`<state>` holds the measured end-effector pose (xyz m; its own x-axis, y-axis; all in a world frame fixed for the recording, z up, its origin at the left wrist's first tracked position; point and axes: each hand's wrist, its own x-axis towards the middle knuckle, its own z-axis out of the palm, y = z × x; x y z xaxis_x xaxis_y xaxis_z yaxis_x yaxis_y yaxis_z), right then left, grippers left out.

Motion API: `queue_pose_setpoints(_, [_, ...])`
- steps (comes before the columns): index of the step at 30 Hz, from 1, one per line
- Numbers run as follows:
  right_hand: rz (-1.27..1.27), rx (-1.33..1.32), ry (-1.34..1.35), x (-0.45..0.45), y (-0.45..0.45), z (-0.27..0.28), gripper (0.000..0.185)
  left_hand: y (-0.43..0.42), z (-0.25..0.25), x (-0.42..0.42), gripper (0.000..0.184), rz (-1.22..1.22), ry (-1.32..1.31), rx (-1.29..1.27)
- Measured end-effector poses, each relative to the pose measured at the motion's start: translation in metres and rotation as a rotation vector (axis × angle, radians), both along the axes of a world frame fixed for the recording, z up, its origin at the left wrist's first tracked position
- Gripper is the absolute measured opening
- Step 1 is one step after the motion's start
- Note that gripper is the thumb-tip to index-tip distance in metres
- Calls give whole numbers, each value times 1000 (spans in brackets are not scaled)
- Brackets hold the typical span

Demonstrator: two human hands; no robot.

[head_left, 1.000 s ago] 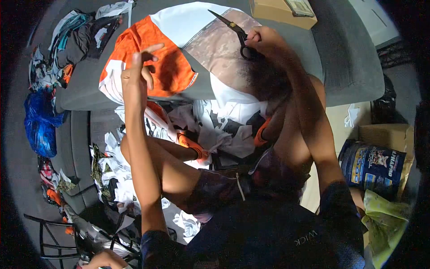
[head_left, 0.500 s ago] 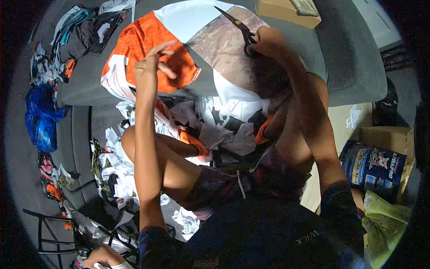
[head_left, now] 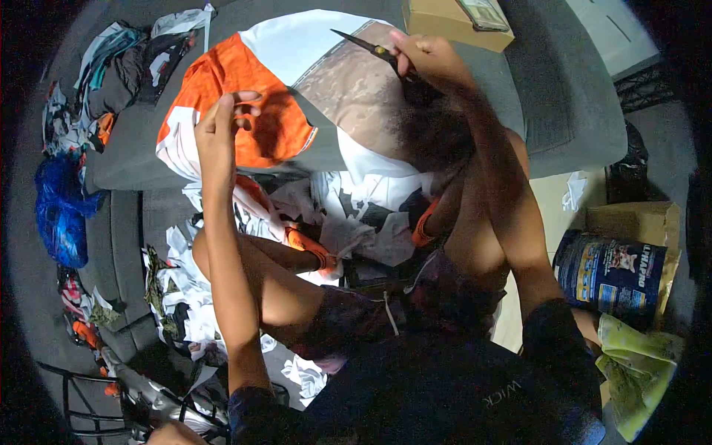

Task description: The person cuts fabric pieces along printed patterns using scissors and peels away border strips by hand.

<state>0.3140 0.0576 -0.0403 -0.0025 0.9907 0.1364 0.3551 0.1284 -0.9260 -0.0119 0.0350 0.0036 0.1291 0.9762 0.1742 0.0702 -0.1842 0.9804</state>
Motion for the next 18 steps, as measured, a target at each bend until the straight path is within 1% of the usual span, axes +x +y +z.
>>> queue_pose_setpoints(6, [-97, -119, 59, -18, -12, 20, 44, -1, -2, 7, 35, -25, 81, 19])
queue_pose_setpoints(10, [-117, -80, 57, -13, -15, 23, 35, 4, -11, 8, 34, -105, 154, 20])
queue_pose_setpoints(12, [-273, -146, -7, -15, -7, 14, 30, 3, -12, 13, 34, -127, 155, 17])
queue_pose_setpoints(13, [-286, -139, -15, -16, -11, 19, 30, 2, -11, 13, 34, -129, 171, 13])
queue_pose_setpoints(15, [-202, -41, 110, -23, -22, 33, 25, 0, -8, 13, 35, -124, 208, 6])
queue_pose_setpoints(16, [-208, -33, 106, -21, -17, 29, 25, -1, -7, 15, 35, -129, 204, 15])
queue_pose_setpoints(18, [-55, 419, -167, -9, 4, 1, 24, -4, -6, 18, 34, -136, 251, 34])
